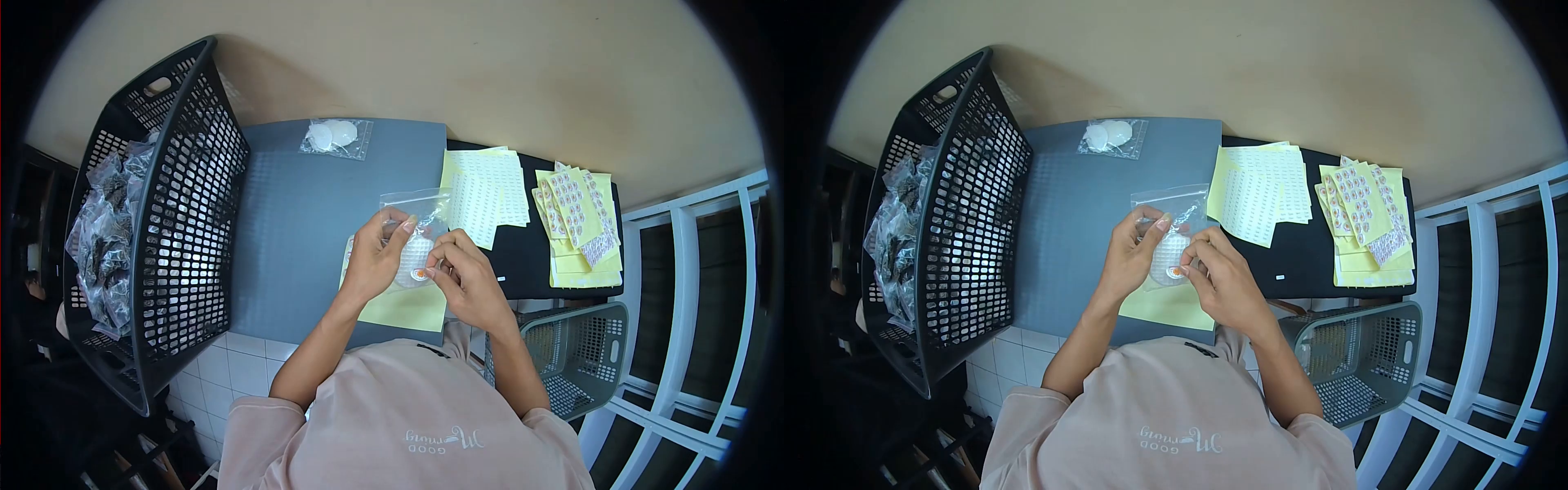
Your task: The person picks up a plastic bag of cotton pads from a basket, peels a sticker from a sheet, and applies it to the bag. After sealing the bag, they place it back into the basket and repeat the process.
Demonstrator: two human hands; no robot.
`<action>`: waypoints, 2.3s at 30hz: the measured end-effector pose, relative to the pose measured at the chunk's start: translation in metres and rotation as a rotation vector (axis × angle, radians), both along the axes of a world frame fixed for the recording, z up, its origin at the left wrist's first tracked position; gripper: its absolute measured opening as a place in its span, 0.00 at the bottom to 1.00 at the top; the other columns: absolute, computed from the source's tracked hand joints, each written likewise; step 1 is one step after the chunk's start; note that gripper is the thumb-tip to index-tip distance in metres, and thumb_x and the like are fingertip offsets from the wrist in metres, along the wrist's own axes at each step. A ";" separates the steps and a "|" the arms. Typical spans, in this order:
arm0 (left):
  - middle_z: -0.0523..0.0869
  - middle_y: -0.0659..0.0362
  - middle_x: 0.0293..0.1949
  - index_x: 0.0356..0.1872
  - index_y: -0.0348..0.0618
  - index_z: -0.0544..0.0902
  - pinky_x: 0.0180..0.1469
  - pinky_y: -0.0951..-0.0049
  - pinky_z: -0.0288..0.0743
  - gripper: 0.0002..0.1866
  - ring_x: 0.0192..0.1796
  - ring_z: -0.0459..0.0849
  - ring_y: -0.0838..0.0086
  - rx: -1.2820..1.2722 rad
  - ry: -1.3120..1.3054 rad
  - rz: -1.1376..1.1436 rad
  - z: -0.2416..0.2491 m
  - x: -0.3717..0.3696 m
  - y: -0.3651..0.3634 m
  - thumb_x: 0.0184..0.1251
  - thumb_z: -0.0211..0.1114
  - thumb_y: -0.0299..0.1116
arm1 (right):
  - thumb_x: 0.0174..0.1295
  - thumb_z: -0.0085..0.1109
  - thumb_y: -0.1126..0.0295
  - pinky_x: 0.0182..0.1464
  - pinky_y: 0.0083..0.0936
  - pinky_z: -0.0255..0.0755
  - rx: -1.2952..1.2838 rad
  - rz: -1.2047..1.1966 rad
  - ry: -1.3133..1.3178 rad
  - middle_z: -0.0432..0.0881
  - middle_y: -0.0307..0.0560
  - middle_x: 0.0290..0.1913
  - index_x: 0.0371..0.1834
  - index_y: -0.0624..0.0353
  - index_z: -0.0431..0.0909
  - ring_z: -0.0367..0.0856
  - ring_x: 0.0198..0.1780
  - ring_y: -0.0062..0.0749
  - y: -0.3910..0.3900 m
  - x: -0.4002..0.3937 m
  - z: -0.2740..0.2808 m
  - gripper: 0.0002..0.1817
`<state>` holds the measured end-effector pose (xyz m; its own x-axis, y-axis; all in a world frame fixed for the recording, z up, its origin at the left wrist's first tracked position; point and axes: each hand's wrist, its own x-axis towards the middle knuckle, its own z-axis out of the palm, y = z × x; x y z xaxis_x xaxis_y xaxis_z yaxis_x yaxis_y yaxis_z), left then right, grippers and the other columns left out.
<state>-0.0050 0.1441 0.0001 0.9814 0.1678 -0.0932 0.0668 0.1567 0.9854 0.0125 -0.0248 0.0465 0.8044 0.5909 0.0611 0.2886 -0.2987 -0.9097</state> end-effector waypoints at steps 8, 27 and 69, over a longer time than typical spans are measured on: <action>0.86 0.54 0.30 0.40 0.34 0.77 0.37 0.78 0.72 0.08 0.35 0.80 0.82 0.080 -0.016 0.029 0.004 -0.001 -0.002 0.73 0.58 0.30 | 0.58 0.60 0.80 0.34 0.35 0.70 -0.092 0.022 -0.120 0.71 0.51 0.40 0.36 0.66 0.73 0.76 0.30 0.44 0.003 0.005 0.006 0.06; 0.84 0.56 0.31 0.45 0.30 0.76 0.36 0.79 0.72 0.09 0.35 0.80 0.81 -0.057 -0.064 0.164 0.003 -0.001 -0.012 0.73 0.57 0.29 | 0.52 0.69 0.77 0.36 0.26 0.73 0.083 -0.371 -0.007 0.74 0.45 0.42 0.44 0.64 0.70 0.79 0.33 0.31 0.013 0.003 -0.033 0.19; 0.87 0.50 0.32 0.41 0.30 0.76 0.36 0.78 0.76 0.07 0.35 0.84 0.77 0.103 -0.192 0.309 -0.005 -0.006 -0.026 0.73 0.57 0.26 | 0.59 0.65 0.78 0.39 0.21 0.78 0.387 -0.289 0.531 0.84 0.49 0.35 0.45 0.63 0.71 0.83 0.37 0.23 0.019 0.000 -0.042 0.14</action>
